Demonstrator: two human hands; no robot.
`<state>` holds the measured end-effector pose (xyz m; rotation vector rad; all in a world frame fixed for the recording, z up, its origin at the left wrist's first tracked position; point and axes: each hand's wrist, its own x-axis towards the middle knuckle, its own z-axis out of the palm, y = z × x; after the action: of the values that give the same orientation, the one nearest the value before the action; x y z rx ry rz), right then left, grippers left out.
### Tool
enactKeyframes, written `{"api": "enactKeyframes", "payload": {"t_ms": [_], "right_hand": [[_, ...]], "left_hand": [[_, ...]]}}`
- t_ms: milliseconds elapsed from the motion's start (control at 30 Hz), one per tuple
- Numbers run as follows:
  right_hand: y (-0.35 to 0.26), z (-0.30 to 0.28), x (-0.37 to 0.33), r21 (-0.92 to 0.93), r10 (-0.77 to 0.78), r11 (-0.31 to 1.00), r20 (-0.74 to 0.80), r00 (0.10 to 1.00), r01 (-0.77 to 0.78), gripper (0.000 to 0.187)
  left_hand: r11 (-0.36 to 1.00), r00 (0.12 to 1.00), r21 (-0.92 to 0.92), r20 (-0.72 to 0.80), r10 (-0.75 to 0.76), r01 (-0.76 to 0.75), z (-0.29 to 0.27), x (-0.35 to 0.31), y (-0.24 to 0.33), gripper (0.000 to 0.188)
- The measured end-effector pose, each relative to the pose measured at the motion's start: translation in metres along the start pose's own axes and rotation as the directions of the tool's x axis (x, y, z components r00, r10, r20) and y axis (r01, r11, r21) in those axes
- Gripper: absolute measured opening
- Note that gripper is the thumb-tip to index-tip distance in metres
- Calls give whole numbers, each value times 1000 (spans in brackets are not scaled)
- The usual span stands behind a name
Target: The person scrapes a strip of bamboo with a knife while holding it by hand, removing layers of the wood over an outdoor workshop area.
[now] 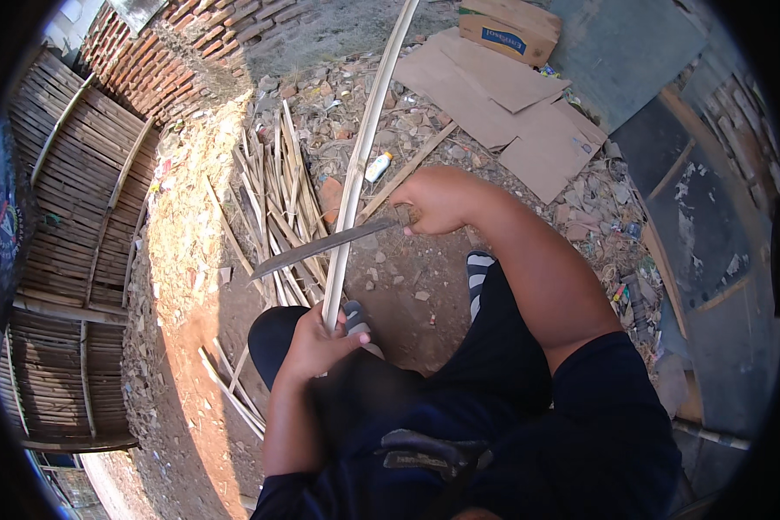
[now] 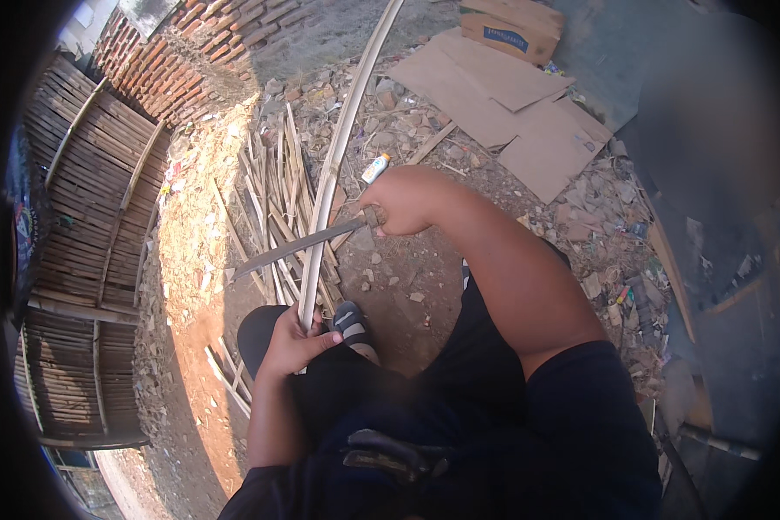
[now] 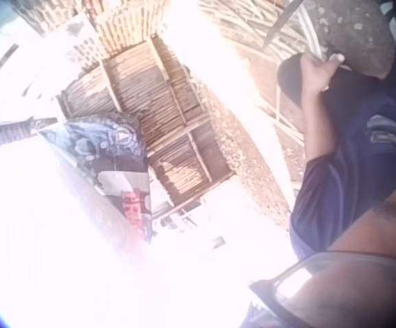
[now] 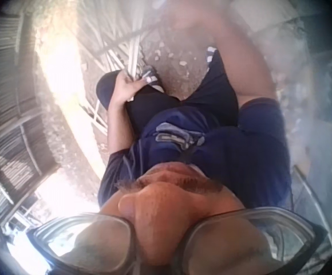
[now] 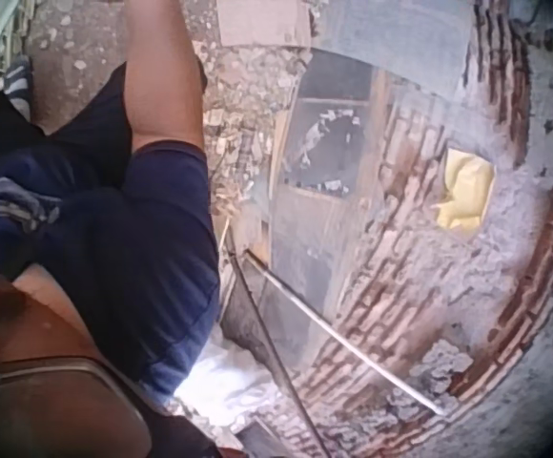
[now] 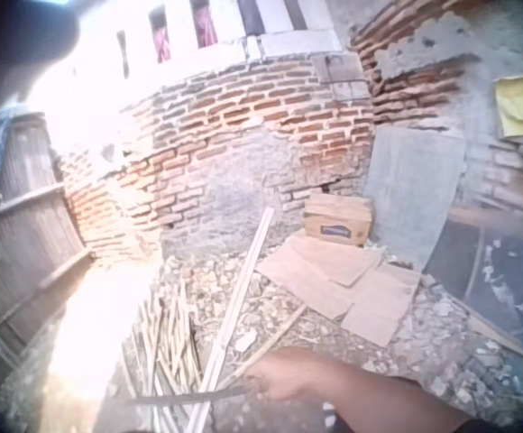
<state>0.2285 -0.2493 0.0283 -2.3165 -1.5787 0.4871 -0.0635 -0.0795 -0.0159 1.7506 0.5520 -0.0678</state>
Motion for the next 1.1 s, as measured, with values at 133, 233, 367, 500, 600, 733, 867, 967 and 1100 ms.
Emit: {"api": "enactKeyframes", "payload": {"t_ms": [133, 233, 367, 500, 600, 733, 867, 967, 1100], "right_hand": [[72, -11, 9, 348, 351, 897, -190, 917, -271, 52], [95, -17, 6, 477, 547, 800, -328, 771, -365, 54], [76, 3, 10, 254, 357, 930, -461, 812, -264, 56], [3, 0, -3, 49, 123, 992, -73, 990, -119, 49], [-14, 6, -3, -58, -10, 998, -45, 999, 8, 47], [72, 0, 13, 303, 330, 915, -176, 927, -268, 53], [93, -9, 9, 385, 550, 825, -376, 746, -414, 58], [52, -8, 2, 238, 383, 917, -301, 873, -320, 56], [-18, -3, -3, 3, 118, 993, 48, 992, -118, 53]], "left_hand": [[996, 999, 78, 34, 29, -31, 0, 1, 4, 46], [994, 999, 111, 40, 6, -11, -4, -2, 2, 47], [999, 999, 15, 39, 35, -35, -3, -4, 9, 47], [999, 1000, -48, 29, 8, -6, -2, 5, -3, 48], [999, 999, 6, -20, 51, -51, -1, 2, 0, 47], [997, 998, 53, 52, 47, -50, 0, 1, -2, 47], [995, 996, 89, 74, 47, -54, -9, -5, -2, 49], [983, 998, 182, 48, 27, -35, -12, -4, -5, 46], [997, 1000, 75, 18, 1, -3, -4, 4, -5, 46]]}}
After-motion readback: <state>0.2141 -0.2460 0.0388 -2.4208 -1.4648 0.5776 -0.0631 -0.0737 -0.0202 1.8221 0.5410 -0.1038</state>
